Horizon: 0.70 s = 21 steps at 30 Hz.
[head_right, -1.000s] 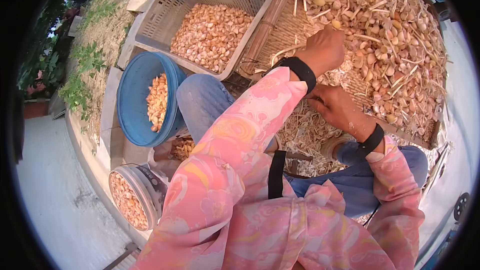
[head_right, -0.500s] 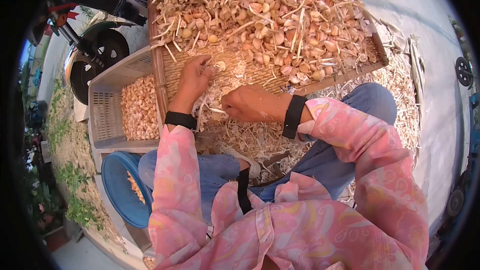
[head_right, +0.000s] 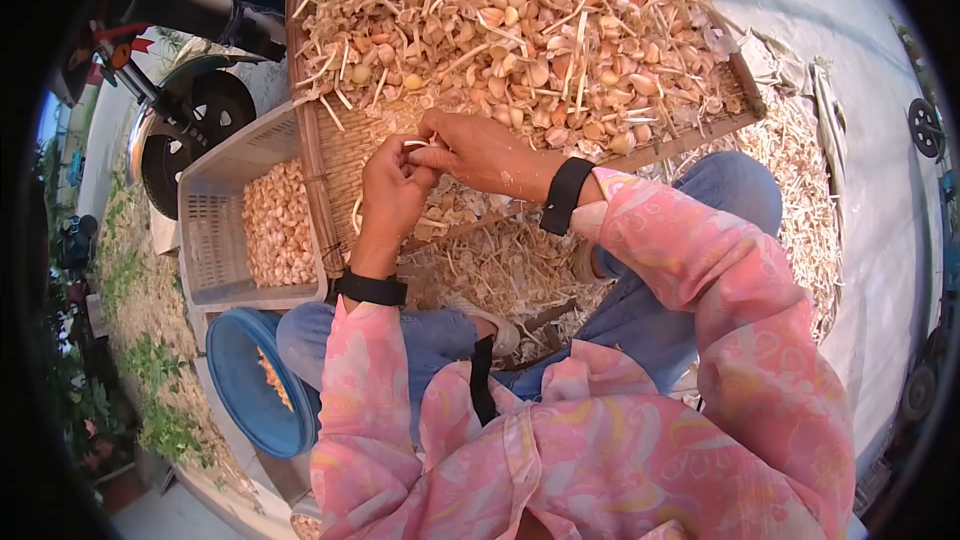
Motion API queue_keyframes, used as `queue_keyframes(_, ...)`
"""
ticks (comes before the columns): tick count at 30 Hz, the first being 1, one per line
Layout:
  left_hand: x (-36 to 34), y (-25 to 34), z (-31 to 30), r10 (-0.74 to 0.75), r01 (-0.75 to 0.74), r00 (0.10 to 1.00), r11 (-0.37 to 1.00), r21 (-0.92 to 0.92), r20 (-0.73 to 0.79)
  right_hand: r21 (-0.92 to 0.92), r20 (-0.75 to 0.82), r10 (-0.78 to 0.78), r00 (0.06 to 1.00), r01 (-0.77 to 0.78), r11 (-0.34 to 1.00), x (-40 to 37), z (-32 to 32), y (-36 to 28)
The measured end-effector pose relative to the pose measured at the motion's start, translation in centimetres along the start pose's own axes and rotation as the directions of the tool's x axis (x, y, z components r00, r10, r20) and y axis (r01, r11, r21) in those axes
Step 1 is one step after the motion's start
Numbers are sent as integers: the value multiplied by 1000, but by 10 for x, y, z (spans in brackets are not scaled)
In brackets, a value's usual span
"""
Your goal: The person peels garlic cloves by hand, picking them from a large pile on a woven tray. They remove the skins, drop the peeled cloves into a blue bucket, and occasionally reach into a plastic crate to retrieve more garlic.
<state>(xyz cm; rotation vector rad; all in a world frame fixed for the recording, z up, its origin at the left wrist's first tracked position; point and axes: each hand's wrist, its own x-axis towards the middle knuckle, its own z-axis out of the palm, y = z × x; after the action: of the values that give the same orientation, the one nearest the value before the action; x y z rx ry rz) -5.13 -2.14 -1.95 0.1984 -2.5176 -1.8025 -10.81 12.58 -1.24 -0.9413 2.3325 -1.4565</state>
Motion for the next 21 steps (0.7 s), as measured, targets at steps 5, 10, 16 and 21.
queue_keyframes(5,-26,26,-2,-67,66,998,869,-491,17,491,134,145,980,-193,850,-1,0,-8)
queue_keyframes(10,-50,27,-25,-220,288,956,816,-501,192,743,303,237,923,-384,549,-11,10,-5)
queue_keyframes(16,-13,18,-43,33,-45,999,936,350,38,728,183,442,878,-423,539,-8,10,-8)
queue_keyframes(21,97,-14,-18,382,-320,923,686,654,51,698,175,448,877,-431,572,-6,8,-2)
